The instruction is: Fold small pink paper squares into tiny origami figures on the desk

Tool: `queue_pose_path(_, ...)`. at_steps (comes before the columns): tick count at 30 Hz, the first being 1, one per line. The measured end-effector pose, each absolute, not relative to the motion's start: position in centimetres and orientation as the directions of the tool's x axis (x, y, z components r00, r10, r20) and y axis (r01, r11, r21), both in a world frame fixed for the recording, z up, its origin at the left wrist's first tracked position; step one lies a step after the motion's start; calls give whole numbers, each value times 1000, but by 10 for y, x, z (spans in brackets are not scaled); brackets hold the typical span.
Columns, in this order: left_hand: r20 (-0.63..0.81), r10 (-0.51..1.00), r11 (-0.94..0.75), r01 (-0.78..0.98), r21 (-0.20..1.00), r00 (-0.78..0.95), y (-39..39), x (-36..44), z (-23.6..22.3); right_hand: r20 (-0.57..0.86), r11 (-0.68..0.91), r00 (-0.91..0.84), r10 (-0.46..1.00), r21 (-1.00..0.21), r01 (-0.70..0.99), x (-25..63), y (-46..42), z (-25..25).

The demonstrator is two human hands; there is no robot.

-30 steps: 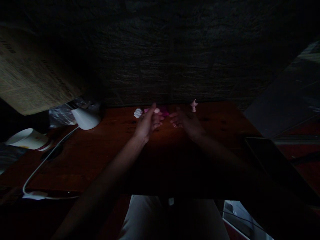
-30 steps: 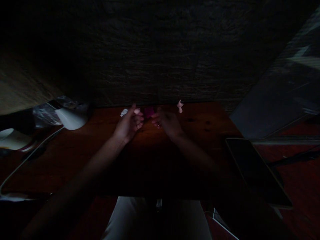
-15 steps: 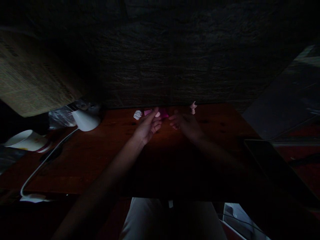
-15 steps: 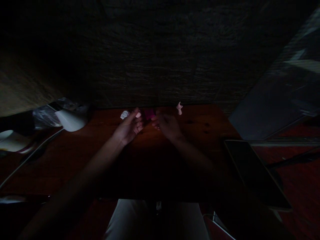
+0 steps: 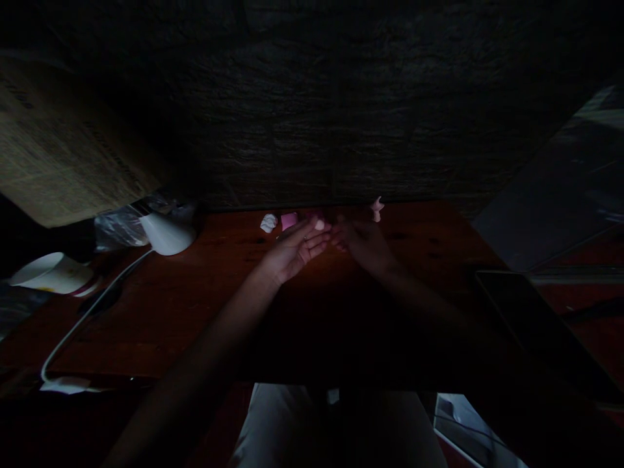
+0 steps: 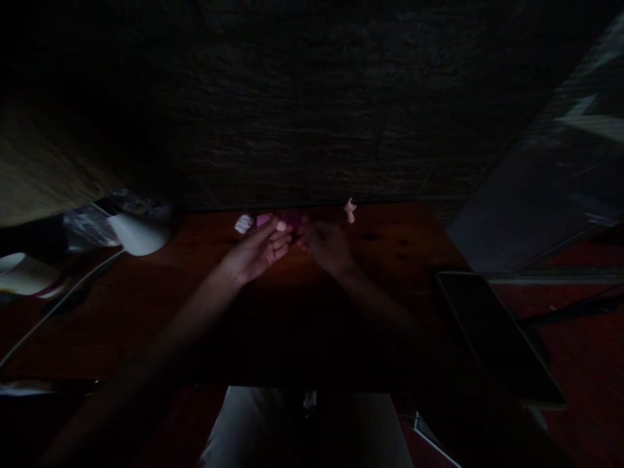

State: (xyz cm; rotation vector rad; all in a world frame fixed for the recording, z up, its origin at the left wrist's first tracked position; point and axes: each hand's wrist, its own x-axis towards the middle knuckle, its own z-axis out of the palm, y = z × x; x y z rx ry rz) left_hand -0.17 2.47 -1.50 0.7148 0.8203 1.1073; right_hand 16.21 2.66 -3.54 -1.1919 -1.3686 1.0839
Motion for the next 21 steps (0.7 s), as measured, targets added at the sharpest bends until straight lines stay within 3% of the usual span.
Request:
queue_pose_path(4,-167,962,254,-480,840,215,25,-3,-17,147,153,-47,988,-977,149,161,26,-37)
queue_pose_path(13,-272,943,331,-438,836,194,25,-3,-13,197,206,-62,978,-952,227,160,25,-39)
queue_pose_path(21,-152,980,195,-487,852,127,22,0,-14,257,267,-73,964,-926,266,163,23,-38)
